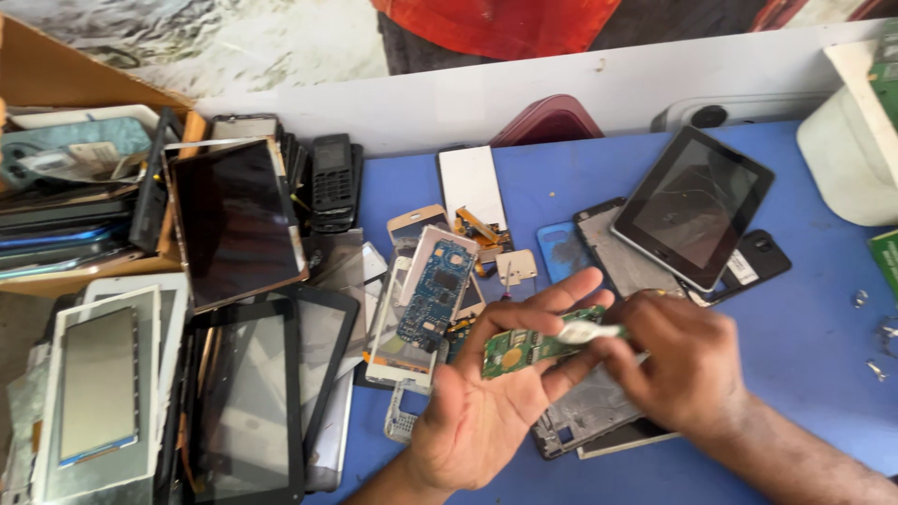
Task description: The person uses a toothbrush to scrub the surfaces of several small circuit boards. They handle each board individually, turning them over to clean both sides, and place them back on the workbench after cleaning.
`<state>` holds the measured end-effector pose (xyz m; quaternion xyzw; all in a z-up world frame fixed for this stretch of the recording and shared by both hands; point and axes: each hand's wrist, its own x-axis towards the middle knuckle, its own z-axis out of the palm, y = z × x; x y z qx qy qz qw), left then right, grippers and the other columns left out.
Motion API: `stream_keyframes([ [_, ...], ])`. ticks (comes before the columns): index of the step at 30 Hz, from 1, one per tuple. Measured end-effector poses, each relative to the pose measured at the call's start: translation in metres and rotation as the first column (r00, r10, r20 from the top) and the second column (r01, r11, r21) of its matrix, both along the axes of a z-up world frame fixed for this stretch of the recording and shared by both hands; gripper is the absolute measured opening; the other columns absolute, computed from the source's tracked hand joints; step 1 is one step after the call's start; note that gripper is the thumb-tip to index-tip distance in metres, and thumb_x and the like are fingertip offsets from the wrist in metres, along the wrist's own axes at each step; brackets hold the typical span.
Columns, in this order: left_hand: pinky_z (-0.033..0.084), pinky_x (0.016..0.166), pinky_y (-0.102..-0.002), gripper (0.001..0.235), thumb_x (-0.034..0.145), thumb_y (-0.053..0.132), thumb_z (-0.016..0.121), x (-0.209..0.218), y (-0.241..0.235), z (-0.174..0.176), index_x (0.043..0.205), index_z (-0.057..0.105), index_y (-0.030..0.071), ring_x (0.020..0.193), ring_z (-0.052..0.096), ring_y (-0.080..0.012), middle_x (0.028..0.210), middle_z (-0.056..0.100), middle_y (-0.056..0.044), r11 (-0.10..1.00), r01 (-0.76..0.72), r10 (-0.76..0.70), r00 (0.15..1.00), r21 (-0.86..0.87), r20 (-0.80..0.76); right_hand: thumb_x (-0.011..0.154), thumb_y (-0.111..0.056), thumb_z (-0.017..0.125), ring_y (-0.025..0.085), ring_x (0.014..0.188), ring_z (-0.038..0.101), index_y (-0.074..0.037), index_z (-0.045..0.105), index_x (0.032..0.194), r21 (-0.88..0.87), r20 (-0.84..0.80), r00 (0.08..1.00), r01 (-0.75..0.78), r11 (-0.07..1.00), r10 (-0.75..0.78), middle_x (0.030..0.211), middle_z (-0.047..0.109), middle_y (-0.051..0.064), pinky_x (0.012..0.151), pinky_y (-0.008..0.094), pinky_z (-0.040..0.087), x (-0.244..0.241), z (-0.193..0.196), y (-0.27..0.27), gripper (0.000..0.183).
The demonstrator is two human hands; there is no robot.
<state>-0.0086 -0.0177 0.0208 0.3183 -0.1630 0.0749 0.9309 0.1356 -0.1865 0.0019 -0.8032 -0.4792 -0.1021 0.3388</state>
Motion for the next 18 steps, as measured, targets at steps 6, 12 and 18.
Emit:
stream_keyframes([
  [6,0.024,0.136,-0.059,0.036,0.114,0.04,0.055,0.007,0.003,-0.003,0.131,0.053,0.008,0.165,0.024,-0.0409,0.173,0.024,-0.025,1.0,-0.019,0.018,0.999,-0.014,-0.047,0.078,-0.023,0.081,0.026,0.049,0.058,-0.004,0.067,0.081,0.014,-0.02,1.0,0.017,1.0,-0.017,0.061,0.06,0.009,0.048,0.042,0.047,0.002,0.004,0.0,0.024],
  [12,0.025,0.133,-0.058,0.038,0.115,0.04,0.051,0.011,0.008,-0.002,0.132,0.053,0.006,0.16,0.032,-0.0445,0.171,0.029,-0.03,0.995,-0.075,0.079,0.994,0.062,-0.08,0.079,-0.027,0.081,0.027,0.053,0.061,-0.006,0.064,0.079,-0.031,0.019,0.998,-0.06,0.998,0.061,0.064,0.061,0.008,0.049,0.042,0.047,-0.001,0.008,0.005,0.026],
  [18,0.024,0.134,-0.058,0.038,0.115,0.041,0.048,0.012,0.009,-0.006,0.134,0.053,0.009,0.161,0.033,-0.0434,0.17,0.031,-0.031,0.99,-0.099,0.107,0.991,0.096,-0.08,0.083,-0.026,0.08,0.028,0.053,0.06,-0.006,0.066,0.081,0.005,-0.002,1.0,0.005,1.0,-0.005,0.065,0.06,0.008,0.049,0.042,0.046,0.0,0.003,0.004,0.025],
])
